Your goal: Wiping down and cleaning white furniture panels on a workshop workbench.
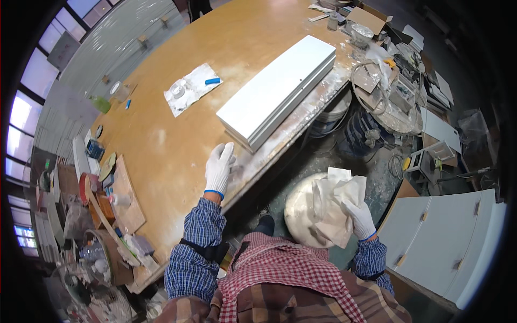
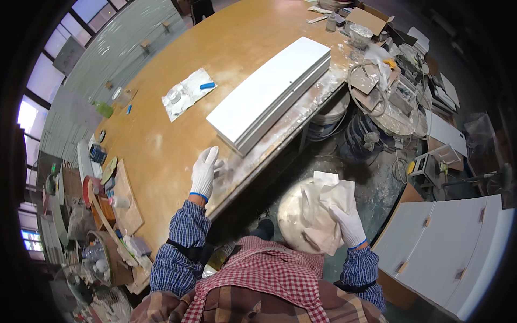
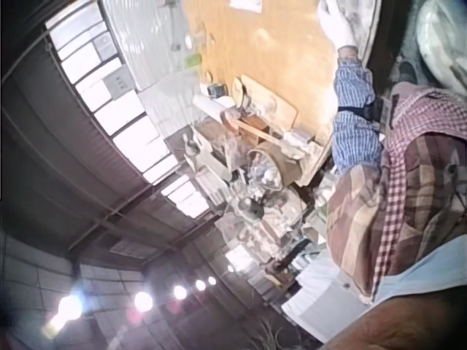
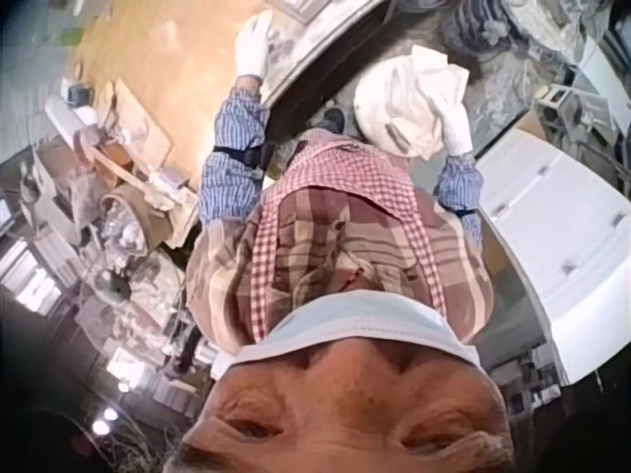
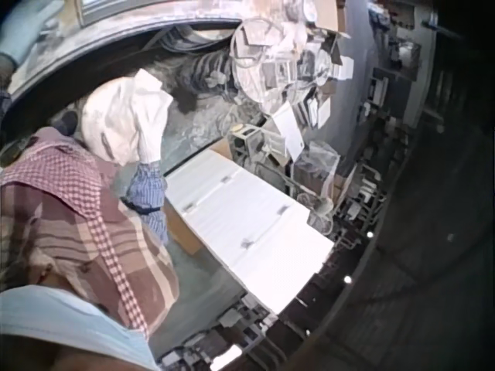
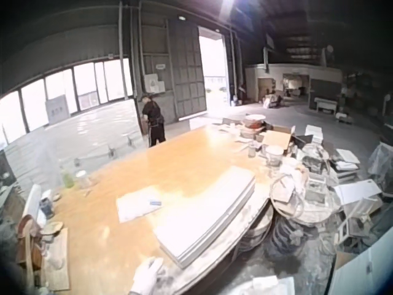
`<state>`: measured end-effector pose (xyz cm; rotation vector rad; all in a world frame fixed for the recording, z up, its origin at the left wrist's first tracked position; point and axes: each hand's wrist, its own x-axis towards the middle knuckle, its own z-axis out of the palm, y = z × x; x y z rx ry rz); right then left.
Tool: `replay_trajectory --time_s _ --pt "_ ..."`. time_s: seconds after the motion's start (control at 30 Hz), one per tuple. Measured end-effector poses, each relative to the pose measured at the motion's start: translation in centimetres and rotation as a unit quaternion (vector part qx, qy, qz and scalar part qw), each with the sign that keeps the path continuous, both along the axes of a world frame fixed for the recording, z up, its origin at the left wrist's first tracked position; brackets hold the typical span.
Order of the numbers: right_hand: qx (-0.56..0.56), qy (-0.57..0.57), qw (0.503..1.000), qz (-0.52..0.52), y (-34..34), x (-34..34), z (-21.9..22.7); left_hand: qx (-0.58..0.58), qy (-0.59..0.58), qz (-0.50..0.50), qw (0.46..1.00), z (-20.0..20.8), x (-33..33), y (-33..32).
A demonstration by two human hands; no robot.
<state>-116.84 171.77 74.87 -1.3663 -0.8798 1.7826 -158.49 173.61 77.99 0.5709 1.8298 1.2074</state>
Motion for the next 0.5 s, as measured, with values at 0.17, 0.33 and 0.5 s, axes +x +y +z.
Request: replay_trajectory --time_s 0.17,0.33,0.5 --pt "0.047 -0.065 0.997 0.014 2.9 -7.0 1.7 -0.065 -0.116 0.041 0.99 -2.4 -2.3 6.7" --pt "0.058 -0.092 0.994 0.005 3.6 -8.2 0.6 -0.059 -0.099 -0.019 0.993 -7.3 -3.8 9.5" --pt "0.089 -0.101 0.99 -0.041 4.9 -7.0 1.5 -0.023 -0.168 -0.028 0.985 -5.4 -3.2 9.5"
